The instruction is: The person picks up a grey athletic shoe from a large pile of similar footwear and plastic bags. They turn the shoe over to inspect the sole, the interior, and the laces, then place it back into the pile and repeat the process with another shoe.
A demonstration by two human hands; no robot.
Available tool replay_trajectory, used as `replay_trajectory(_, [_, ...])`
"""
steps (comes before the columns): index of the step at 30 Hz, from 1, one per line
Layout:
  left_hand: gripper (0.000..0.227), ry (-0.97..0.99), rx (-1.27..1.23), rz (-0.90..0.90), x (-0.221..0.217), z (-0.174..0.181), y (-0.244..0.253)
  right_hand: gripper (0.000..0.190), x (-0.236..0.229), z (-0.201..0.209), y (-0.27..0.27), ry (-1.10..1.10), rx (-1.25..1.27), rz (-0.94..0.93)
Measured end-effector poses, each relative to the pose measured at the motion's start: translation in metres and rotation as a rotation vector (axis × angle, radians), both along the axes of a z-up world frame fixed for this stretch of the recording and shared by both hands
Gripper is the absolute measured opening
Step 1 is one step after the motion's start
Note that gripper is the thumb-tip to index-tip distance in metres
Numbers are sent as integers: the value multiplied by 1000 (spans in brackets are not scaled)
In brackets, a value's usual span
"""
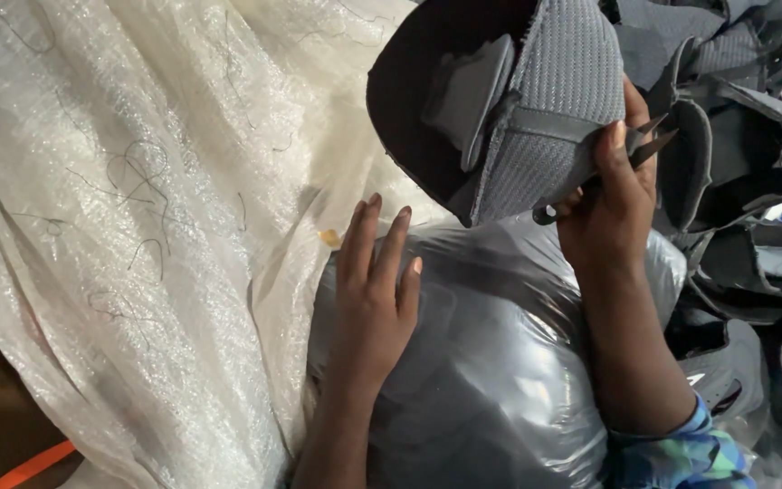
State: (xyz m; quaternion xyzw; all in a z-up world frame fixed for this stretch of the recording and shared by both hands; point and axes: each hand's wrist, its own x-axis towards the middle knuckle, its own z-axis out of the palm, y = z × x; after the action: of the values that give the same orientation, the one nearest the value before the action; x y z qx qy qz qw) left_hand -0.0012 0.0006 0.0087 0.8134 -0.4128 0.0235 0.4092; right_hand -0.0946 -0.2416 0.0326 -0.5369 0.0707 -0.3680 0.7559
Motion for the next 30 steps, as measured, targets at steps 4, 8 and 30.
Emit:
replay_trajectory(4, [51,-5,-13,-15,2,-3,0,47,2,0,0,13,-36,0])
replay_trajectory(8, [52,72,-72,-17,2,-7,-1,41,-2,-8,-7,-51,75,73])
replay_trajectory(30, [25,1329,-1220,-355,12,-59,14,19,2,-23,-39,82,325,415])
